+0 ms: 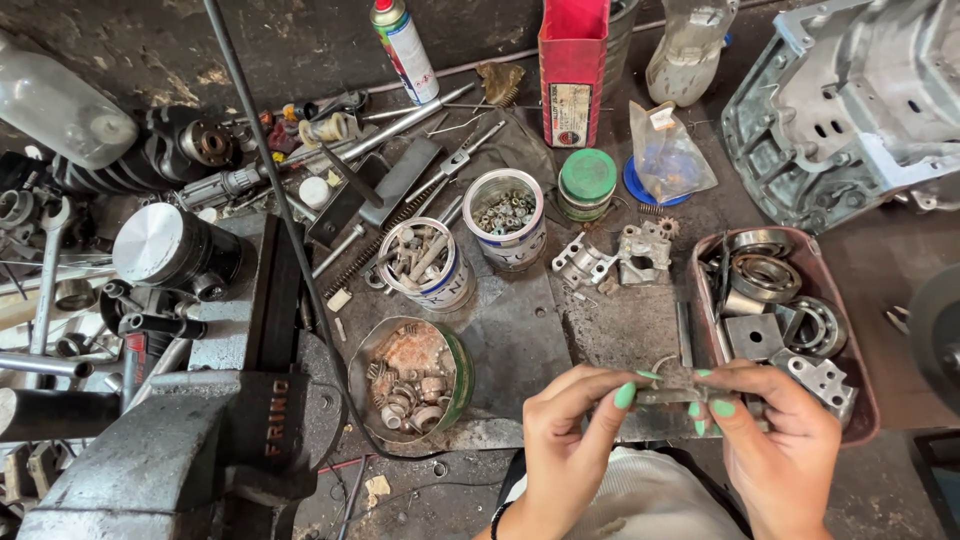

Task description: Cleaning a small metal engine component using a bench grinder and a hand tool

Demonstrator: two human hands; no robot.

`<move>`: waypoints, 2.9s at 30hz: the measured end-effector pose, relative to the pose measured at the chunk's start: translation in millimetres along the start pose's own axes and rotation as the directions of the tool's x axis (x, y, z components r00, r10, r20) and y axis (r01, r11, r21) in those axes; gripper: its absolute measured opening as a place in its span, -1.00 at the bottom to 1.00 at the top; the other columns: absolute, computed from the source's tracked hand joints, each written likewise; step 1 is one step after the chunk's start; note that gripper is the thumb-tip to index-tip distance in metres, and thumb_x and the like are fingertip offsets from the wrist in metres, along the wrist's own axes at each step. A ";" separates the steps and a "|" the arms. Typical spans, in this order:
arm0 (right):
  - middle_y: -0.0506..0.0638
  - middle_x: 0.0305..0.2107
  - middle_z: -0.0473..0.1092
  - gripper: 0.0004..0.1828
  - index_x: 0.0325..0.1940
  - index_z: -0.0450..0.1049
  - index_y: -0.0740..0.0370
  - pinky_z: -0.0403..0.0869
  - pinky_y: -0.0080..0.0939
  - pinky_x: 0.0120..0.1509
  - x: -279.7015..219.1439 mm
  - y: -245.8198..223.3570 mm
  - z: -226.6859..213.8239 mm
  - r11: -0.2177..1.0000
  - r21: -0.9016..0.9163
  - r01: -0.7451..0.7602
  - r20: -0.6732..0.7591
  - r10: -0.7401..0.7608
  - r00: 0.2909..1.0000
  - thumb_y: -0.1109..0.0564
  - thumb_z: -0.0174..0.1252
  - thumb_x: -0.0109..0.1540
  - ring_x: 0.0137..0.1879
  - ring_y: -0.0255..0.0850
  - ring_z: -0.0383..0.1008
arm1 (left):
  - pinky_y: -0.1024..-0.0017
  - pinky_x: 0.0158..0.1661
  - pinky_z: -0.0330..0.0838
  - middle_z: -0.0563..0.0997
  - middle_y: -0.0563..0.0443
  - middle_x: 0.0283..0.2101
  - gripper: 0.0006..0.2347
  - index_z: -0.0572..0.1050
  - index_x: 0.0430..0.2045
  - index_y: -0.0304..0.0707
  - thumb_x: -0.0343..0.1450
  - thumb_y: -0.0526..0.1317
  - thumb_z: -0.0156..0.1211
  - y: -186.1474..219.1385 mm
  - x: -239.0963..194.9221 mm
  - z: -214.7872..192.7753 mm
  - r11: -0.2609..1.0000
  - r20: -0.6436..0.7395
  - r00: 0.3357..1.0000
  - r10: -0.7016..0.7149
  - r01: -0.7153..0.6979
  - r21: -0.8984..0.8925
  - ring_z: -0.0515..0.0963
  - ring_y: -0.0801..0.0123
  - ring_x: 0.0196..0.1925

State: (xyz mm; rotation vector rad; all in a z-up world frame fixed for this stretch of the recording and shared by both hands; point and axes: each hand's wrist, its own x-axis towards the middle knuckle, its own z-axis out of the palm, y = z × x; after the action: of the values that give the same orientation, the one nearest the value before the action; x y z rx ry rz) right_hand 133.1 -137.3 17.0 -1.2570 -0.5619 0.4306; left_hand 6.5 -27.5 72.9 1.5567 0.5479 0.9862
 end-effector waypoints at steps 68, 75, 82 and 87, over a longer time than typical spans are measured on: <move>0.10 -0.10 0.48 -0.69 -0.11 0.43 0.31 0.45 -0.18 0.16 -17.9 -12.9 -121.1 0.704 -0.620 0.345 0.328 -0.166 0.930 0.05 -0.09 0.26 -0.01 -0.15 0.55 | 0.35 -0.27 0.25 0.43 0.03 -0.34 -0.85 0.45 -0.25 -0.31 0.58 -0.22 -0.02 0.6 2.8 50.1 0.548 0.652 0.654 0.384 -0.730 0.409 0.33 0.26 -0.39; 0.09 -0.07 0.44 -0.70 -0.04 0.35 0.25 0.44 -0.20 0.11 -53.6 4.7 -196.4 0.592 -0.720 0.363 0.309 -0.196 0.931 0.03 -0.17 0.32 -0.05 -0.14 0.53 | 0.31 -0.23 0.27 0.46 0.03 -0.30 -0.87 0.47 -0.24 -0.29 0.57 -0.23 0.00 -14.2 -14.9 107.5 0.520 0.747 0.546 0.379 -0.793 0.316 0.33 0.27 -0.39; -0.01 -0.31 0.42 -0.78 -0.17 0.40 0.22 0.39 -0.37 -0.09 -75.6 6.7 -290.0 0.612 -0.764 0.206 0.149 -0.142 0.978 0.08 -0.13 0.32 -0.30 -0.18 0.44 | 0.33 -0.29 0.24 0.47 0.06 -0.43 -0.83 0.44 -0.34 -0.24 0.54 -0.14 0.08 -32.1 -49.4 200.0 0.609 0.822 0.489 0.293 -0.758 0.234 0.44 0.24 -0.36; -0.13 -0.42 0.49 -0.80 -0.21 0.49 0.19 0.36 -0.23 -0.21 -45.7 31.3 -365.1 0.617 -0.787 -0.005 0.028 0.044 0.999 0.08 -0.02 0.28 -0.40 -0.25 0.45 | 0.29 -0.44 0.34 0.50 0.09 -0.56 -0.67 0.38 -0.42 -0.08 0.36 0.15 0.20 -77.9 -89.9 236.0 0.471 0.765 0.644 -0.007 -0.673 0.570 0.50 0.28 -0.54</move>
State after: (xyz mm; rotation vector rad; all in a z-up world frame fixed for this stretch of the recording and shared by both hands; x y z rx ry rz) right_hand 320.8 -434.7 -95.6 -2.1227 -0.8194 0.2196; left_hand 166.5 -213.3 -25.6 2.8667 0.0805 0.2876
